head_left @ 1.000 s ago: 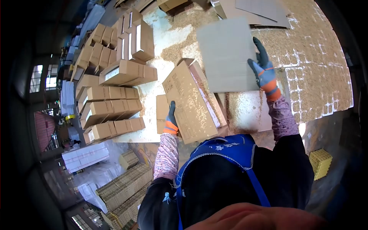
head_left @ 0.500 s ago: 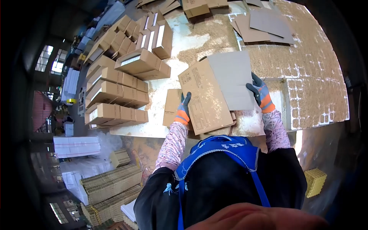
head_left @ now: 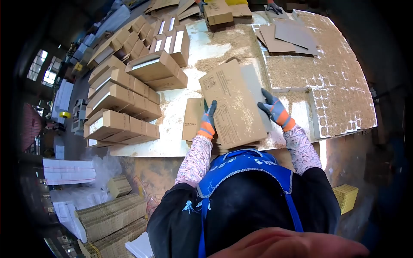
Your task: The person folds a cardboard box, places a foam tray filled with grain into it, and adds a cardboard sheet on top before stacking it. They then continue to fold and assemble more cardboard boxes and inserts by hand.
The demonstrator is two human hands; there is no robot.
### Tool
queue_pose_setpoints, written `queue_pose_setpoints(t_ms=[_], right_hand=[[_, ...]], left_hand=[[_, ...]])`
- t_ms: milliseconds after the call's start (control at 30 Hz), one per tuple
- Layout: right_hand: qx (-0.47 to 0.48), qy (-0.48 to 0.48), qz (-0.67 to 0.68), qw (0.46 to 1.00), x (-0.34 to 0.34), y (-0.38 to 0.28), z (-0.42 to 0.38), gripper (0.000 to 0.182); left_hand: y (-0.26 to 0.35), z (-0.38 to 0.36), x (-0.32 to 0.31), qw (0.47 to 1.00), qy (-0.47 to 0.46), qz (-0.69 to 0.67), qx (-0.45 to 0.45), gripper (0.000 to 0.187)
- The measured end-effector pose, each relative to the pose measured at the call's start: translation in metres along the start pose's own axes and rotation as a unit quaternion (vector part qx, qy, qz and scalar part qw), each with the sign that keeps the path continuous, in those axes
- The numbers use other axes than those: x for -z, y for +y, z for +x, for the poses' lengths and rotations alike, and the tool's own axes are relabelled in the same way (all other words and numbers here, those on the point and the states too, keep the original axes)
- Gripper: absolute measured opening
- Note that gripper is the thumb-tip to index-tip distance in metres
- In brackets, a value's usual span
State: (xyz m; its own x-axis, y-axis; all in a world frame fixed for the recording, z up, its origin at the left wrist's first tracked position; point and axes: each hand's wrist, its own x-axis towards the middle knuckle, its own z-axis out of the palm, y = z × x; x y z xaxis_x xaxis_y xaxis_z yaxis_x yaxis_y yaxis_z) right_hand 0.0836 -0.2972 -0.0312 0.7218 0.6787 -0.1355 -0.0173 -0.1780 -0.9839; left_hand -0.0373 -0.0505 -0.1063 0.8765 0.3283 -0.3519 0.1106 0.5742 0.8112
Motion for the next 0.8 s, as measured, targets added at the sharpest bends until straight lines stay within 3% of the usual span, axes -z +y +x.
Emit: queue_pose_setpoints(t_ms=[33, 100, 200, 300, 367, 433, 467, 500, 567, 633, 767, 800], right_hand=[[0.096, -0.006, 0.09, 0.991, -0.017, 0.001, 0.003, 0.061], [0.103, 0.005, 0.111, 0.988, -0.029, -0.004, -0.002, 0.057], [0.168, 0.017, -0.007, 0.986, -0.044, -0.025, -0.008, 0.053], [0.104, 0.053, 0.04, 0.992, -0.066, -0.046, -0.014, 0.051], [0.129, 0.051, 0.005, 0.99, -0.077, -0.036, -0.004, 0.051], [0.213, 0.212, -0.015, 0.954, -0.1, -0.031, 0.007, 0.046], [0.118, 0.234, -0.268, 0.927, -0.098, -0.028, 0.007, 0.042], [0.12, 0.237, -0.27, 0.926, -0.098, -0.027, 0.009, 0.042], [0.289, 0.207, -0.546, 0.758, -0.1, -0.035, 0.013, 0.043], [0.253, 0.164, -0.555, 0.775, -0.105, -0.045, 0.02, 0.045], [0.299, 0.089, -0.551, 0.774, -0.116, -0.09, 0.025, 0.043], [0.302, 0.058, -0.494, 0.813, -0.114, -0.098, 0.028, 0.042]], left_hand=[[0.004, -0.004, -0.004, 0.998, -0.006, 0.044, -0.038, 0.056], [0.011, -0.012, -0.01, 0.999, -0.025, 0.006, -0.031, 0.055], [0.011, -0.015, -0.004, 0.997, -0.05, -0.045, -0.026, 0.055], [0.016, -0.01, 0.015, 0.993, -0.093, -0.072, -0.017, 0.057], [0.017, -0.008, 0.02, 0.988, -0.13, -0.084, -0.003, 0.057], [0.018, -0.008, 0.022, 0.977, -0.144, -0.157, -0.029, 0.06], [0.019, -0.007, 0.023, 0.976, -0.147, -0.157, -0.029, 0.06], [0.02, -0.006, 0.023, 0.97, -0.157, -0.177, -0.05, 0.061], [0.021, -0.003, 0.028, 0.963, -0.168, -0.198, -0.071, 0.062], [0.02, -0.001, 0.033, 0.923, -0.235, -0.305, -0.004, 0.065], [0.004, 0.005, 0.039, 0.915, -0.205, -0.346, -0.013, 0.069], [0.007, 0.001, 0.036, 0.919, -0.199, -0.341, -0.015, 0.071]])
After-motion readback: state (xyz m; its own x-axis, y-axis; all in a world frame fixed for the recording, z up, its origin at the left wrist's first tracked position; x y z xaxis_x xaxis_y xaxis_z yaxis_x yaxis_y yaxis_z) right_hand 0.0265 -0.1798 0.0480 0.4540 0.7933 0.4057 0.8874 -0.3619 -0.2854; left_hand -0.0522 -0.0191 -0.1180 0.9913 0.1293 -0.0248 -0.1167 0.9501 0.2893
